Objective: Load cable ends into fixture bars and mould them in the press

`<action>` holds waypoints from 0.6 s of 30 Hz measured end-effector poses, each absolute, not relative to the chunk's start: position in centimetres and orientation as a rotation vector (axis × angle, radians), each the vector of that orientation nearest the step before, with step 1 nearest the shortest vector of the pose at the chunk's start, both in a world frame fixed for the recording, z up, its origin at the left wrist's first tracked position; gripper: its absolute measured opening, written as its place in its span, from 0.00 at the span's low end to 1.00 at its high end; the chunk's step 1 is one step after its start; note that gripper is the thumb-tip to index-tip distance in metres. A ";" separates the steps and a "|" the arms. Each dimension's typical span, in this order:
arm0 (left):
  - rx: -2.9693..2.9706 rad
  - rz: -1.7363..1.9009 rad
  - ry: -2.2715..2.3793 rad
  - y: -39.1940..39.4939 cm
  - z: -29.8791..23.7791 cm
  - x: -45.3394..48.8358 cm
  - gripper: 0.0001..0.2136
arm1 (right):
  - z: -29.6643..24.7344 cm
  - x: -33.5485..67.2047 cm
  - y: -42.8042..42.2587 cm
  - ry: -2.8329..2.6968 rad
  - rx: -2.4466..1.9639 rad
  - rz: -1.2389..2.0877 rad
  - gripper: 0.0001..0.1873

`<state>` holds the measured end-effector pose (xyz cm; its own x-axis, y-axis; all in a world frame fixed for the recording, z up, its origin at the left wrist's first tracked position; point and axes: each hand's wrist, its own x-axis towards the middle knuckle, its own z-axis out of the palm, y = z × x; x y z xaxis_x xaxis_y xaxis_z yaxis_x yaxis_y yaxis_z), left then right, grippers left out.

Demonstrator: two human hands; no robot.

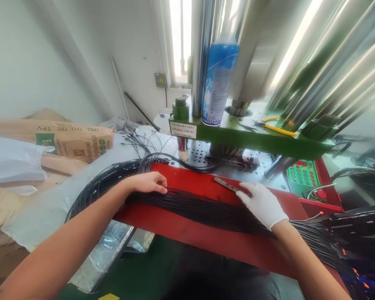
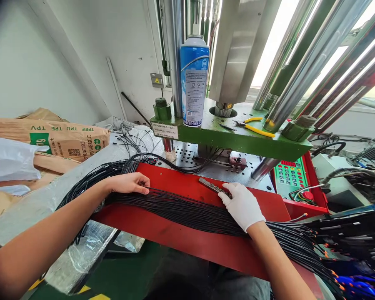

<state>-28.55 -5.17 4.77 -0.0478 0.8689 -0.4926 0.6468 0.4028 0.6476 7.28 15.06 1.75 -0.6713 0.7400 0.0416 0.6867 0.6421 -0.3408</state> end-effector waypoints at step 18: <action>0.982 0.839 1.383 -5.9 2.9 -29.0 0.18 | 2.6 -5.2 8.1 -2.932 -0.605 1.061 0.16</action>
<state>-28.98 -5.91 2.93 0.0385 0.9198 -0.3905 0.0785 0.3868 0.9188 -5.21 8.09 2.60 -0.9269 0.3400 -0.1589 0.3629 0.7044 -0.6100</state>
